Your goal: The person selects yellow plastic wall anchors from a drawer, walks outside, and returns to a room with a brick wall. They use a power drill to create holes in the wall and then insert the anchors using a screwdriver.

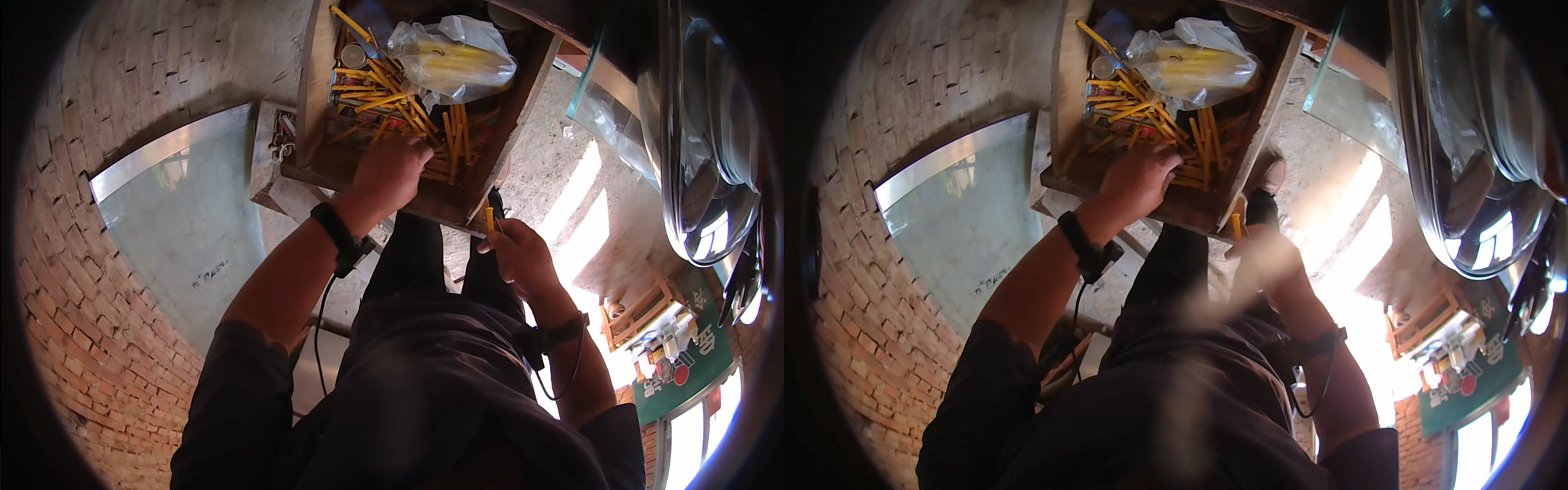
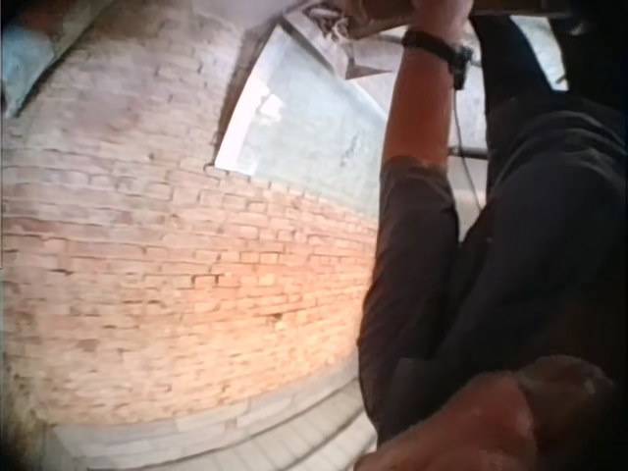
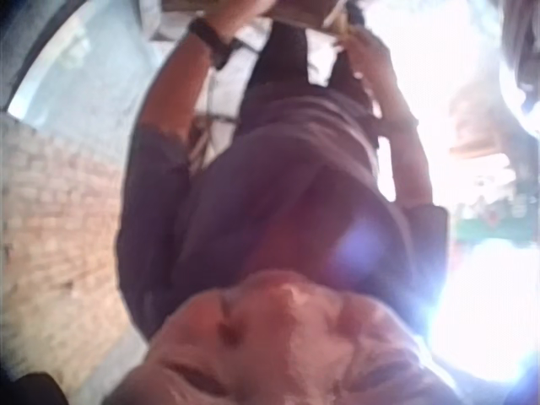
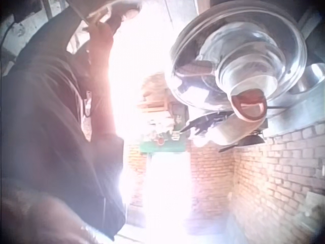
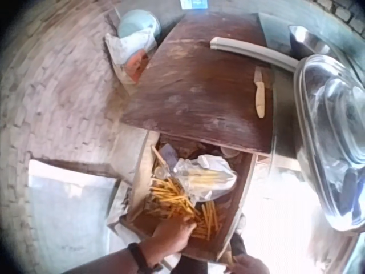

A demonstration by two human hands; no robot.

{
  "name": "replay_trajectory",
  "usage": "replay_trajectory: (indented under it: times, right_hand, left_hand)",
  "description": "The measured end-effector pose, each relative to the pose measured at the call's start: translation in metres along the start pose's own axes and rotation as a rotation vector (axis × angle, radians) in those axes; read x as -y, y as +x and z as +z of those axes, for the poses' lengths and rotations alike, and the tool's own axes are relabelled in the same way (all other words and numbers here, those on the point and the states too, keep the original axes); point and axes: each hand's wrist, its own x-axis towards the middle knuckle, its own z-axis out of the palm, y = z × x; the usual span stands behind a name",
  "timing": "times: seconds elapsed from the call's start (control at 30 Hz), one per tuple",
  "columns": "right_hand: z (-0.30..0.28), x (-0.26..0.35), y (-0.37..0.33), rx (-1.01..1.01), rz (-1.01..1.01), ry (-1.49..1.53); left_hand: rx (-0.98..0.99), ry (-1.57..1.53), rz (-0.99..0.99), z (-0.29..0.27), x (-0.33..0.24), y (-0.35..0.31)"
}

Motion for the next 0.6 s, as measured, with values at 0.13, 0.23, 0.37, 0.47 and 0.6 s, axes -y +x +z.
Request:
replay_trajectory:
  times: [0.13, 0.23, 0.37, 0.47, 0.6]
  right_hand:
    - [-0.003, -0.002, -0.004, -0.017, -0.032, 0.028]
    - [-0.005, -0.007, -0.002, -0.009, -0.041, 0.017]
    - [-0.007, -0.007, -0.002, -0.015, -0.051, 0.032]
    - [-0.01, -0.009, -0.001, -0.034, -0.063, 0.045]
    - [-0.01, -0.008, 0.001, -0.027, -0.069, 0.03]
  left_hand:
    - [0.002, 0.102, 0.038, 0.006, 0.007, 0.006]
    - [0.067, 0.156, 0.031, 0.003, 0.011, 0.005]
    - [0.074, 0.24, -0.003, -0.013, 0.027, -0.004]
    - [0.058, 0.331, -0.052, -0.026, 0.046, -0.015]
    - [0.072, 0.309, -0.196, -0.04, 0.053, -0.021]
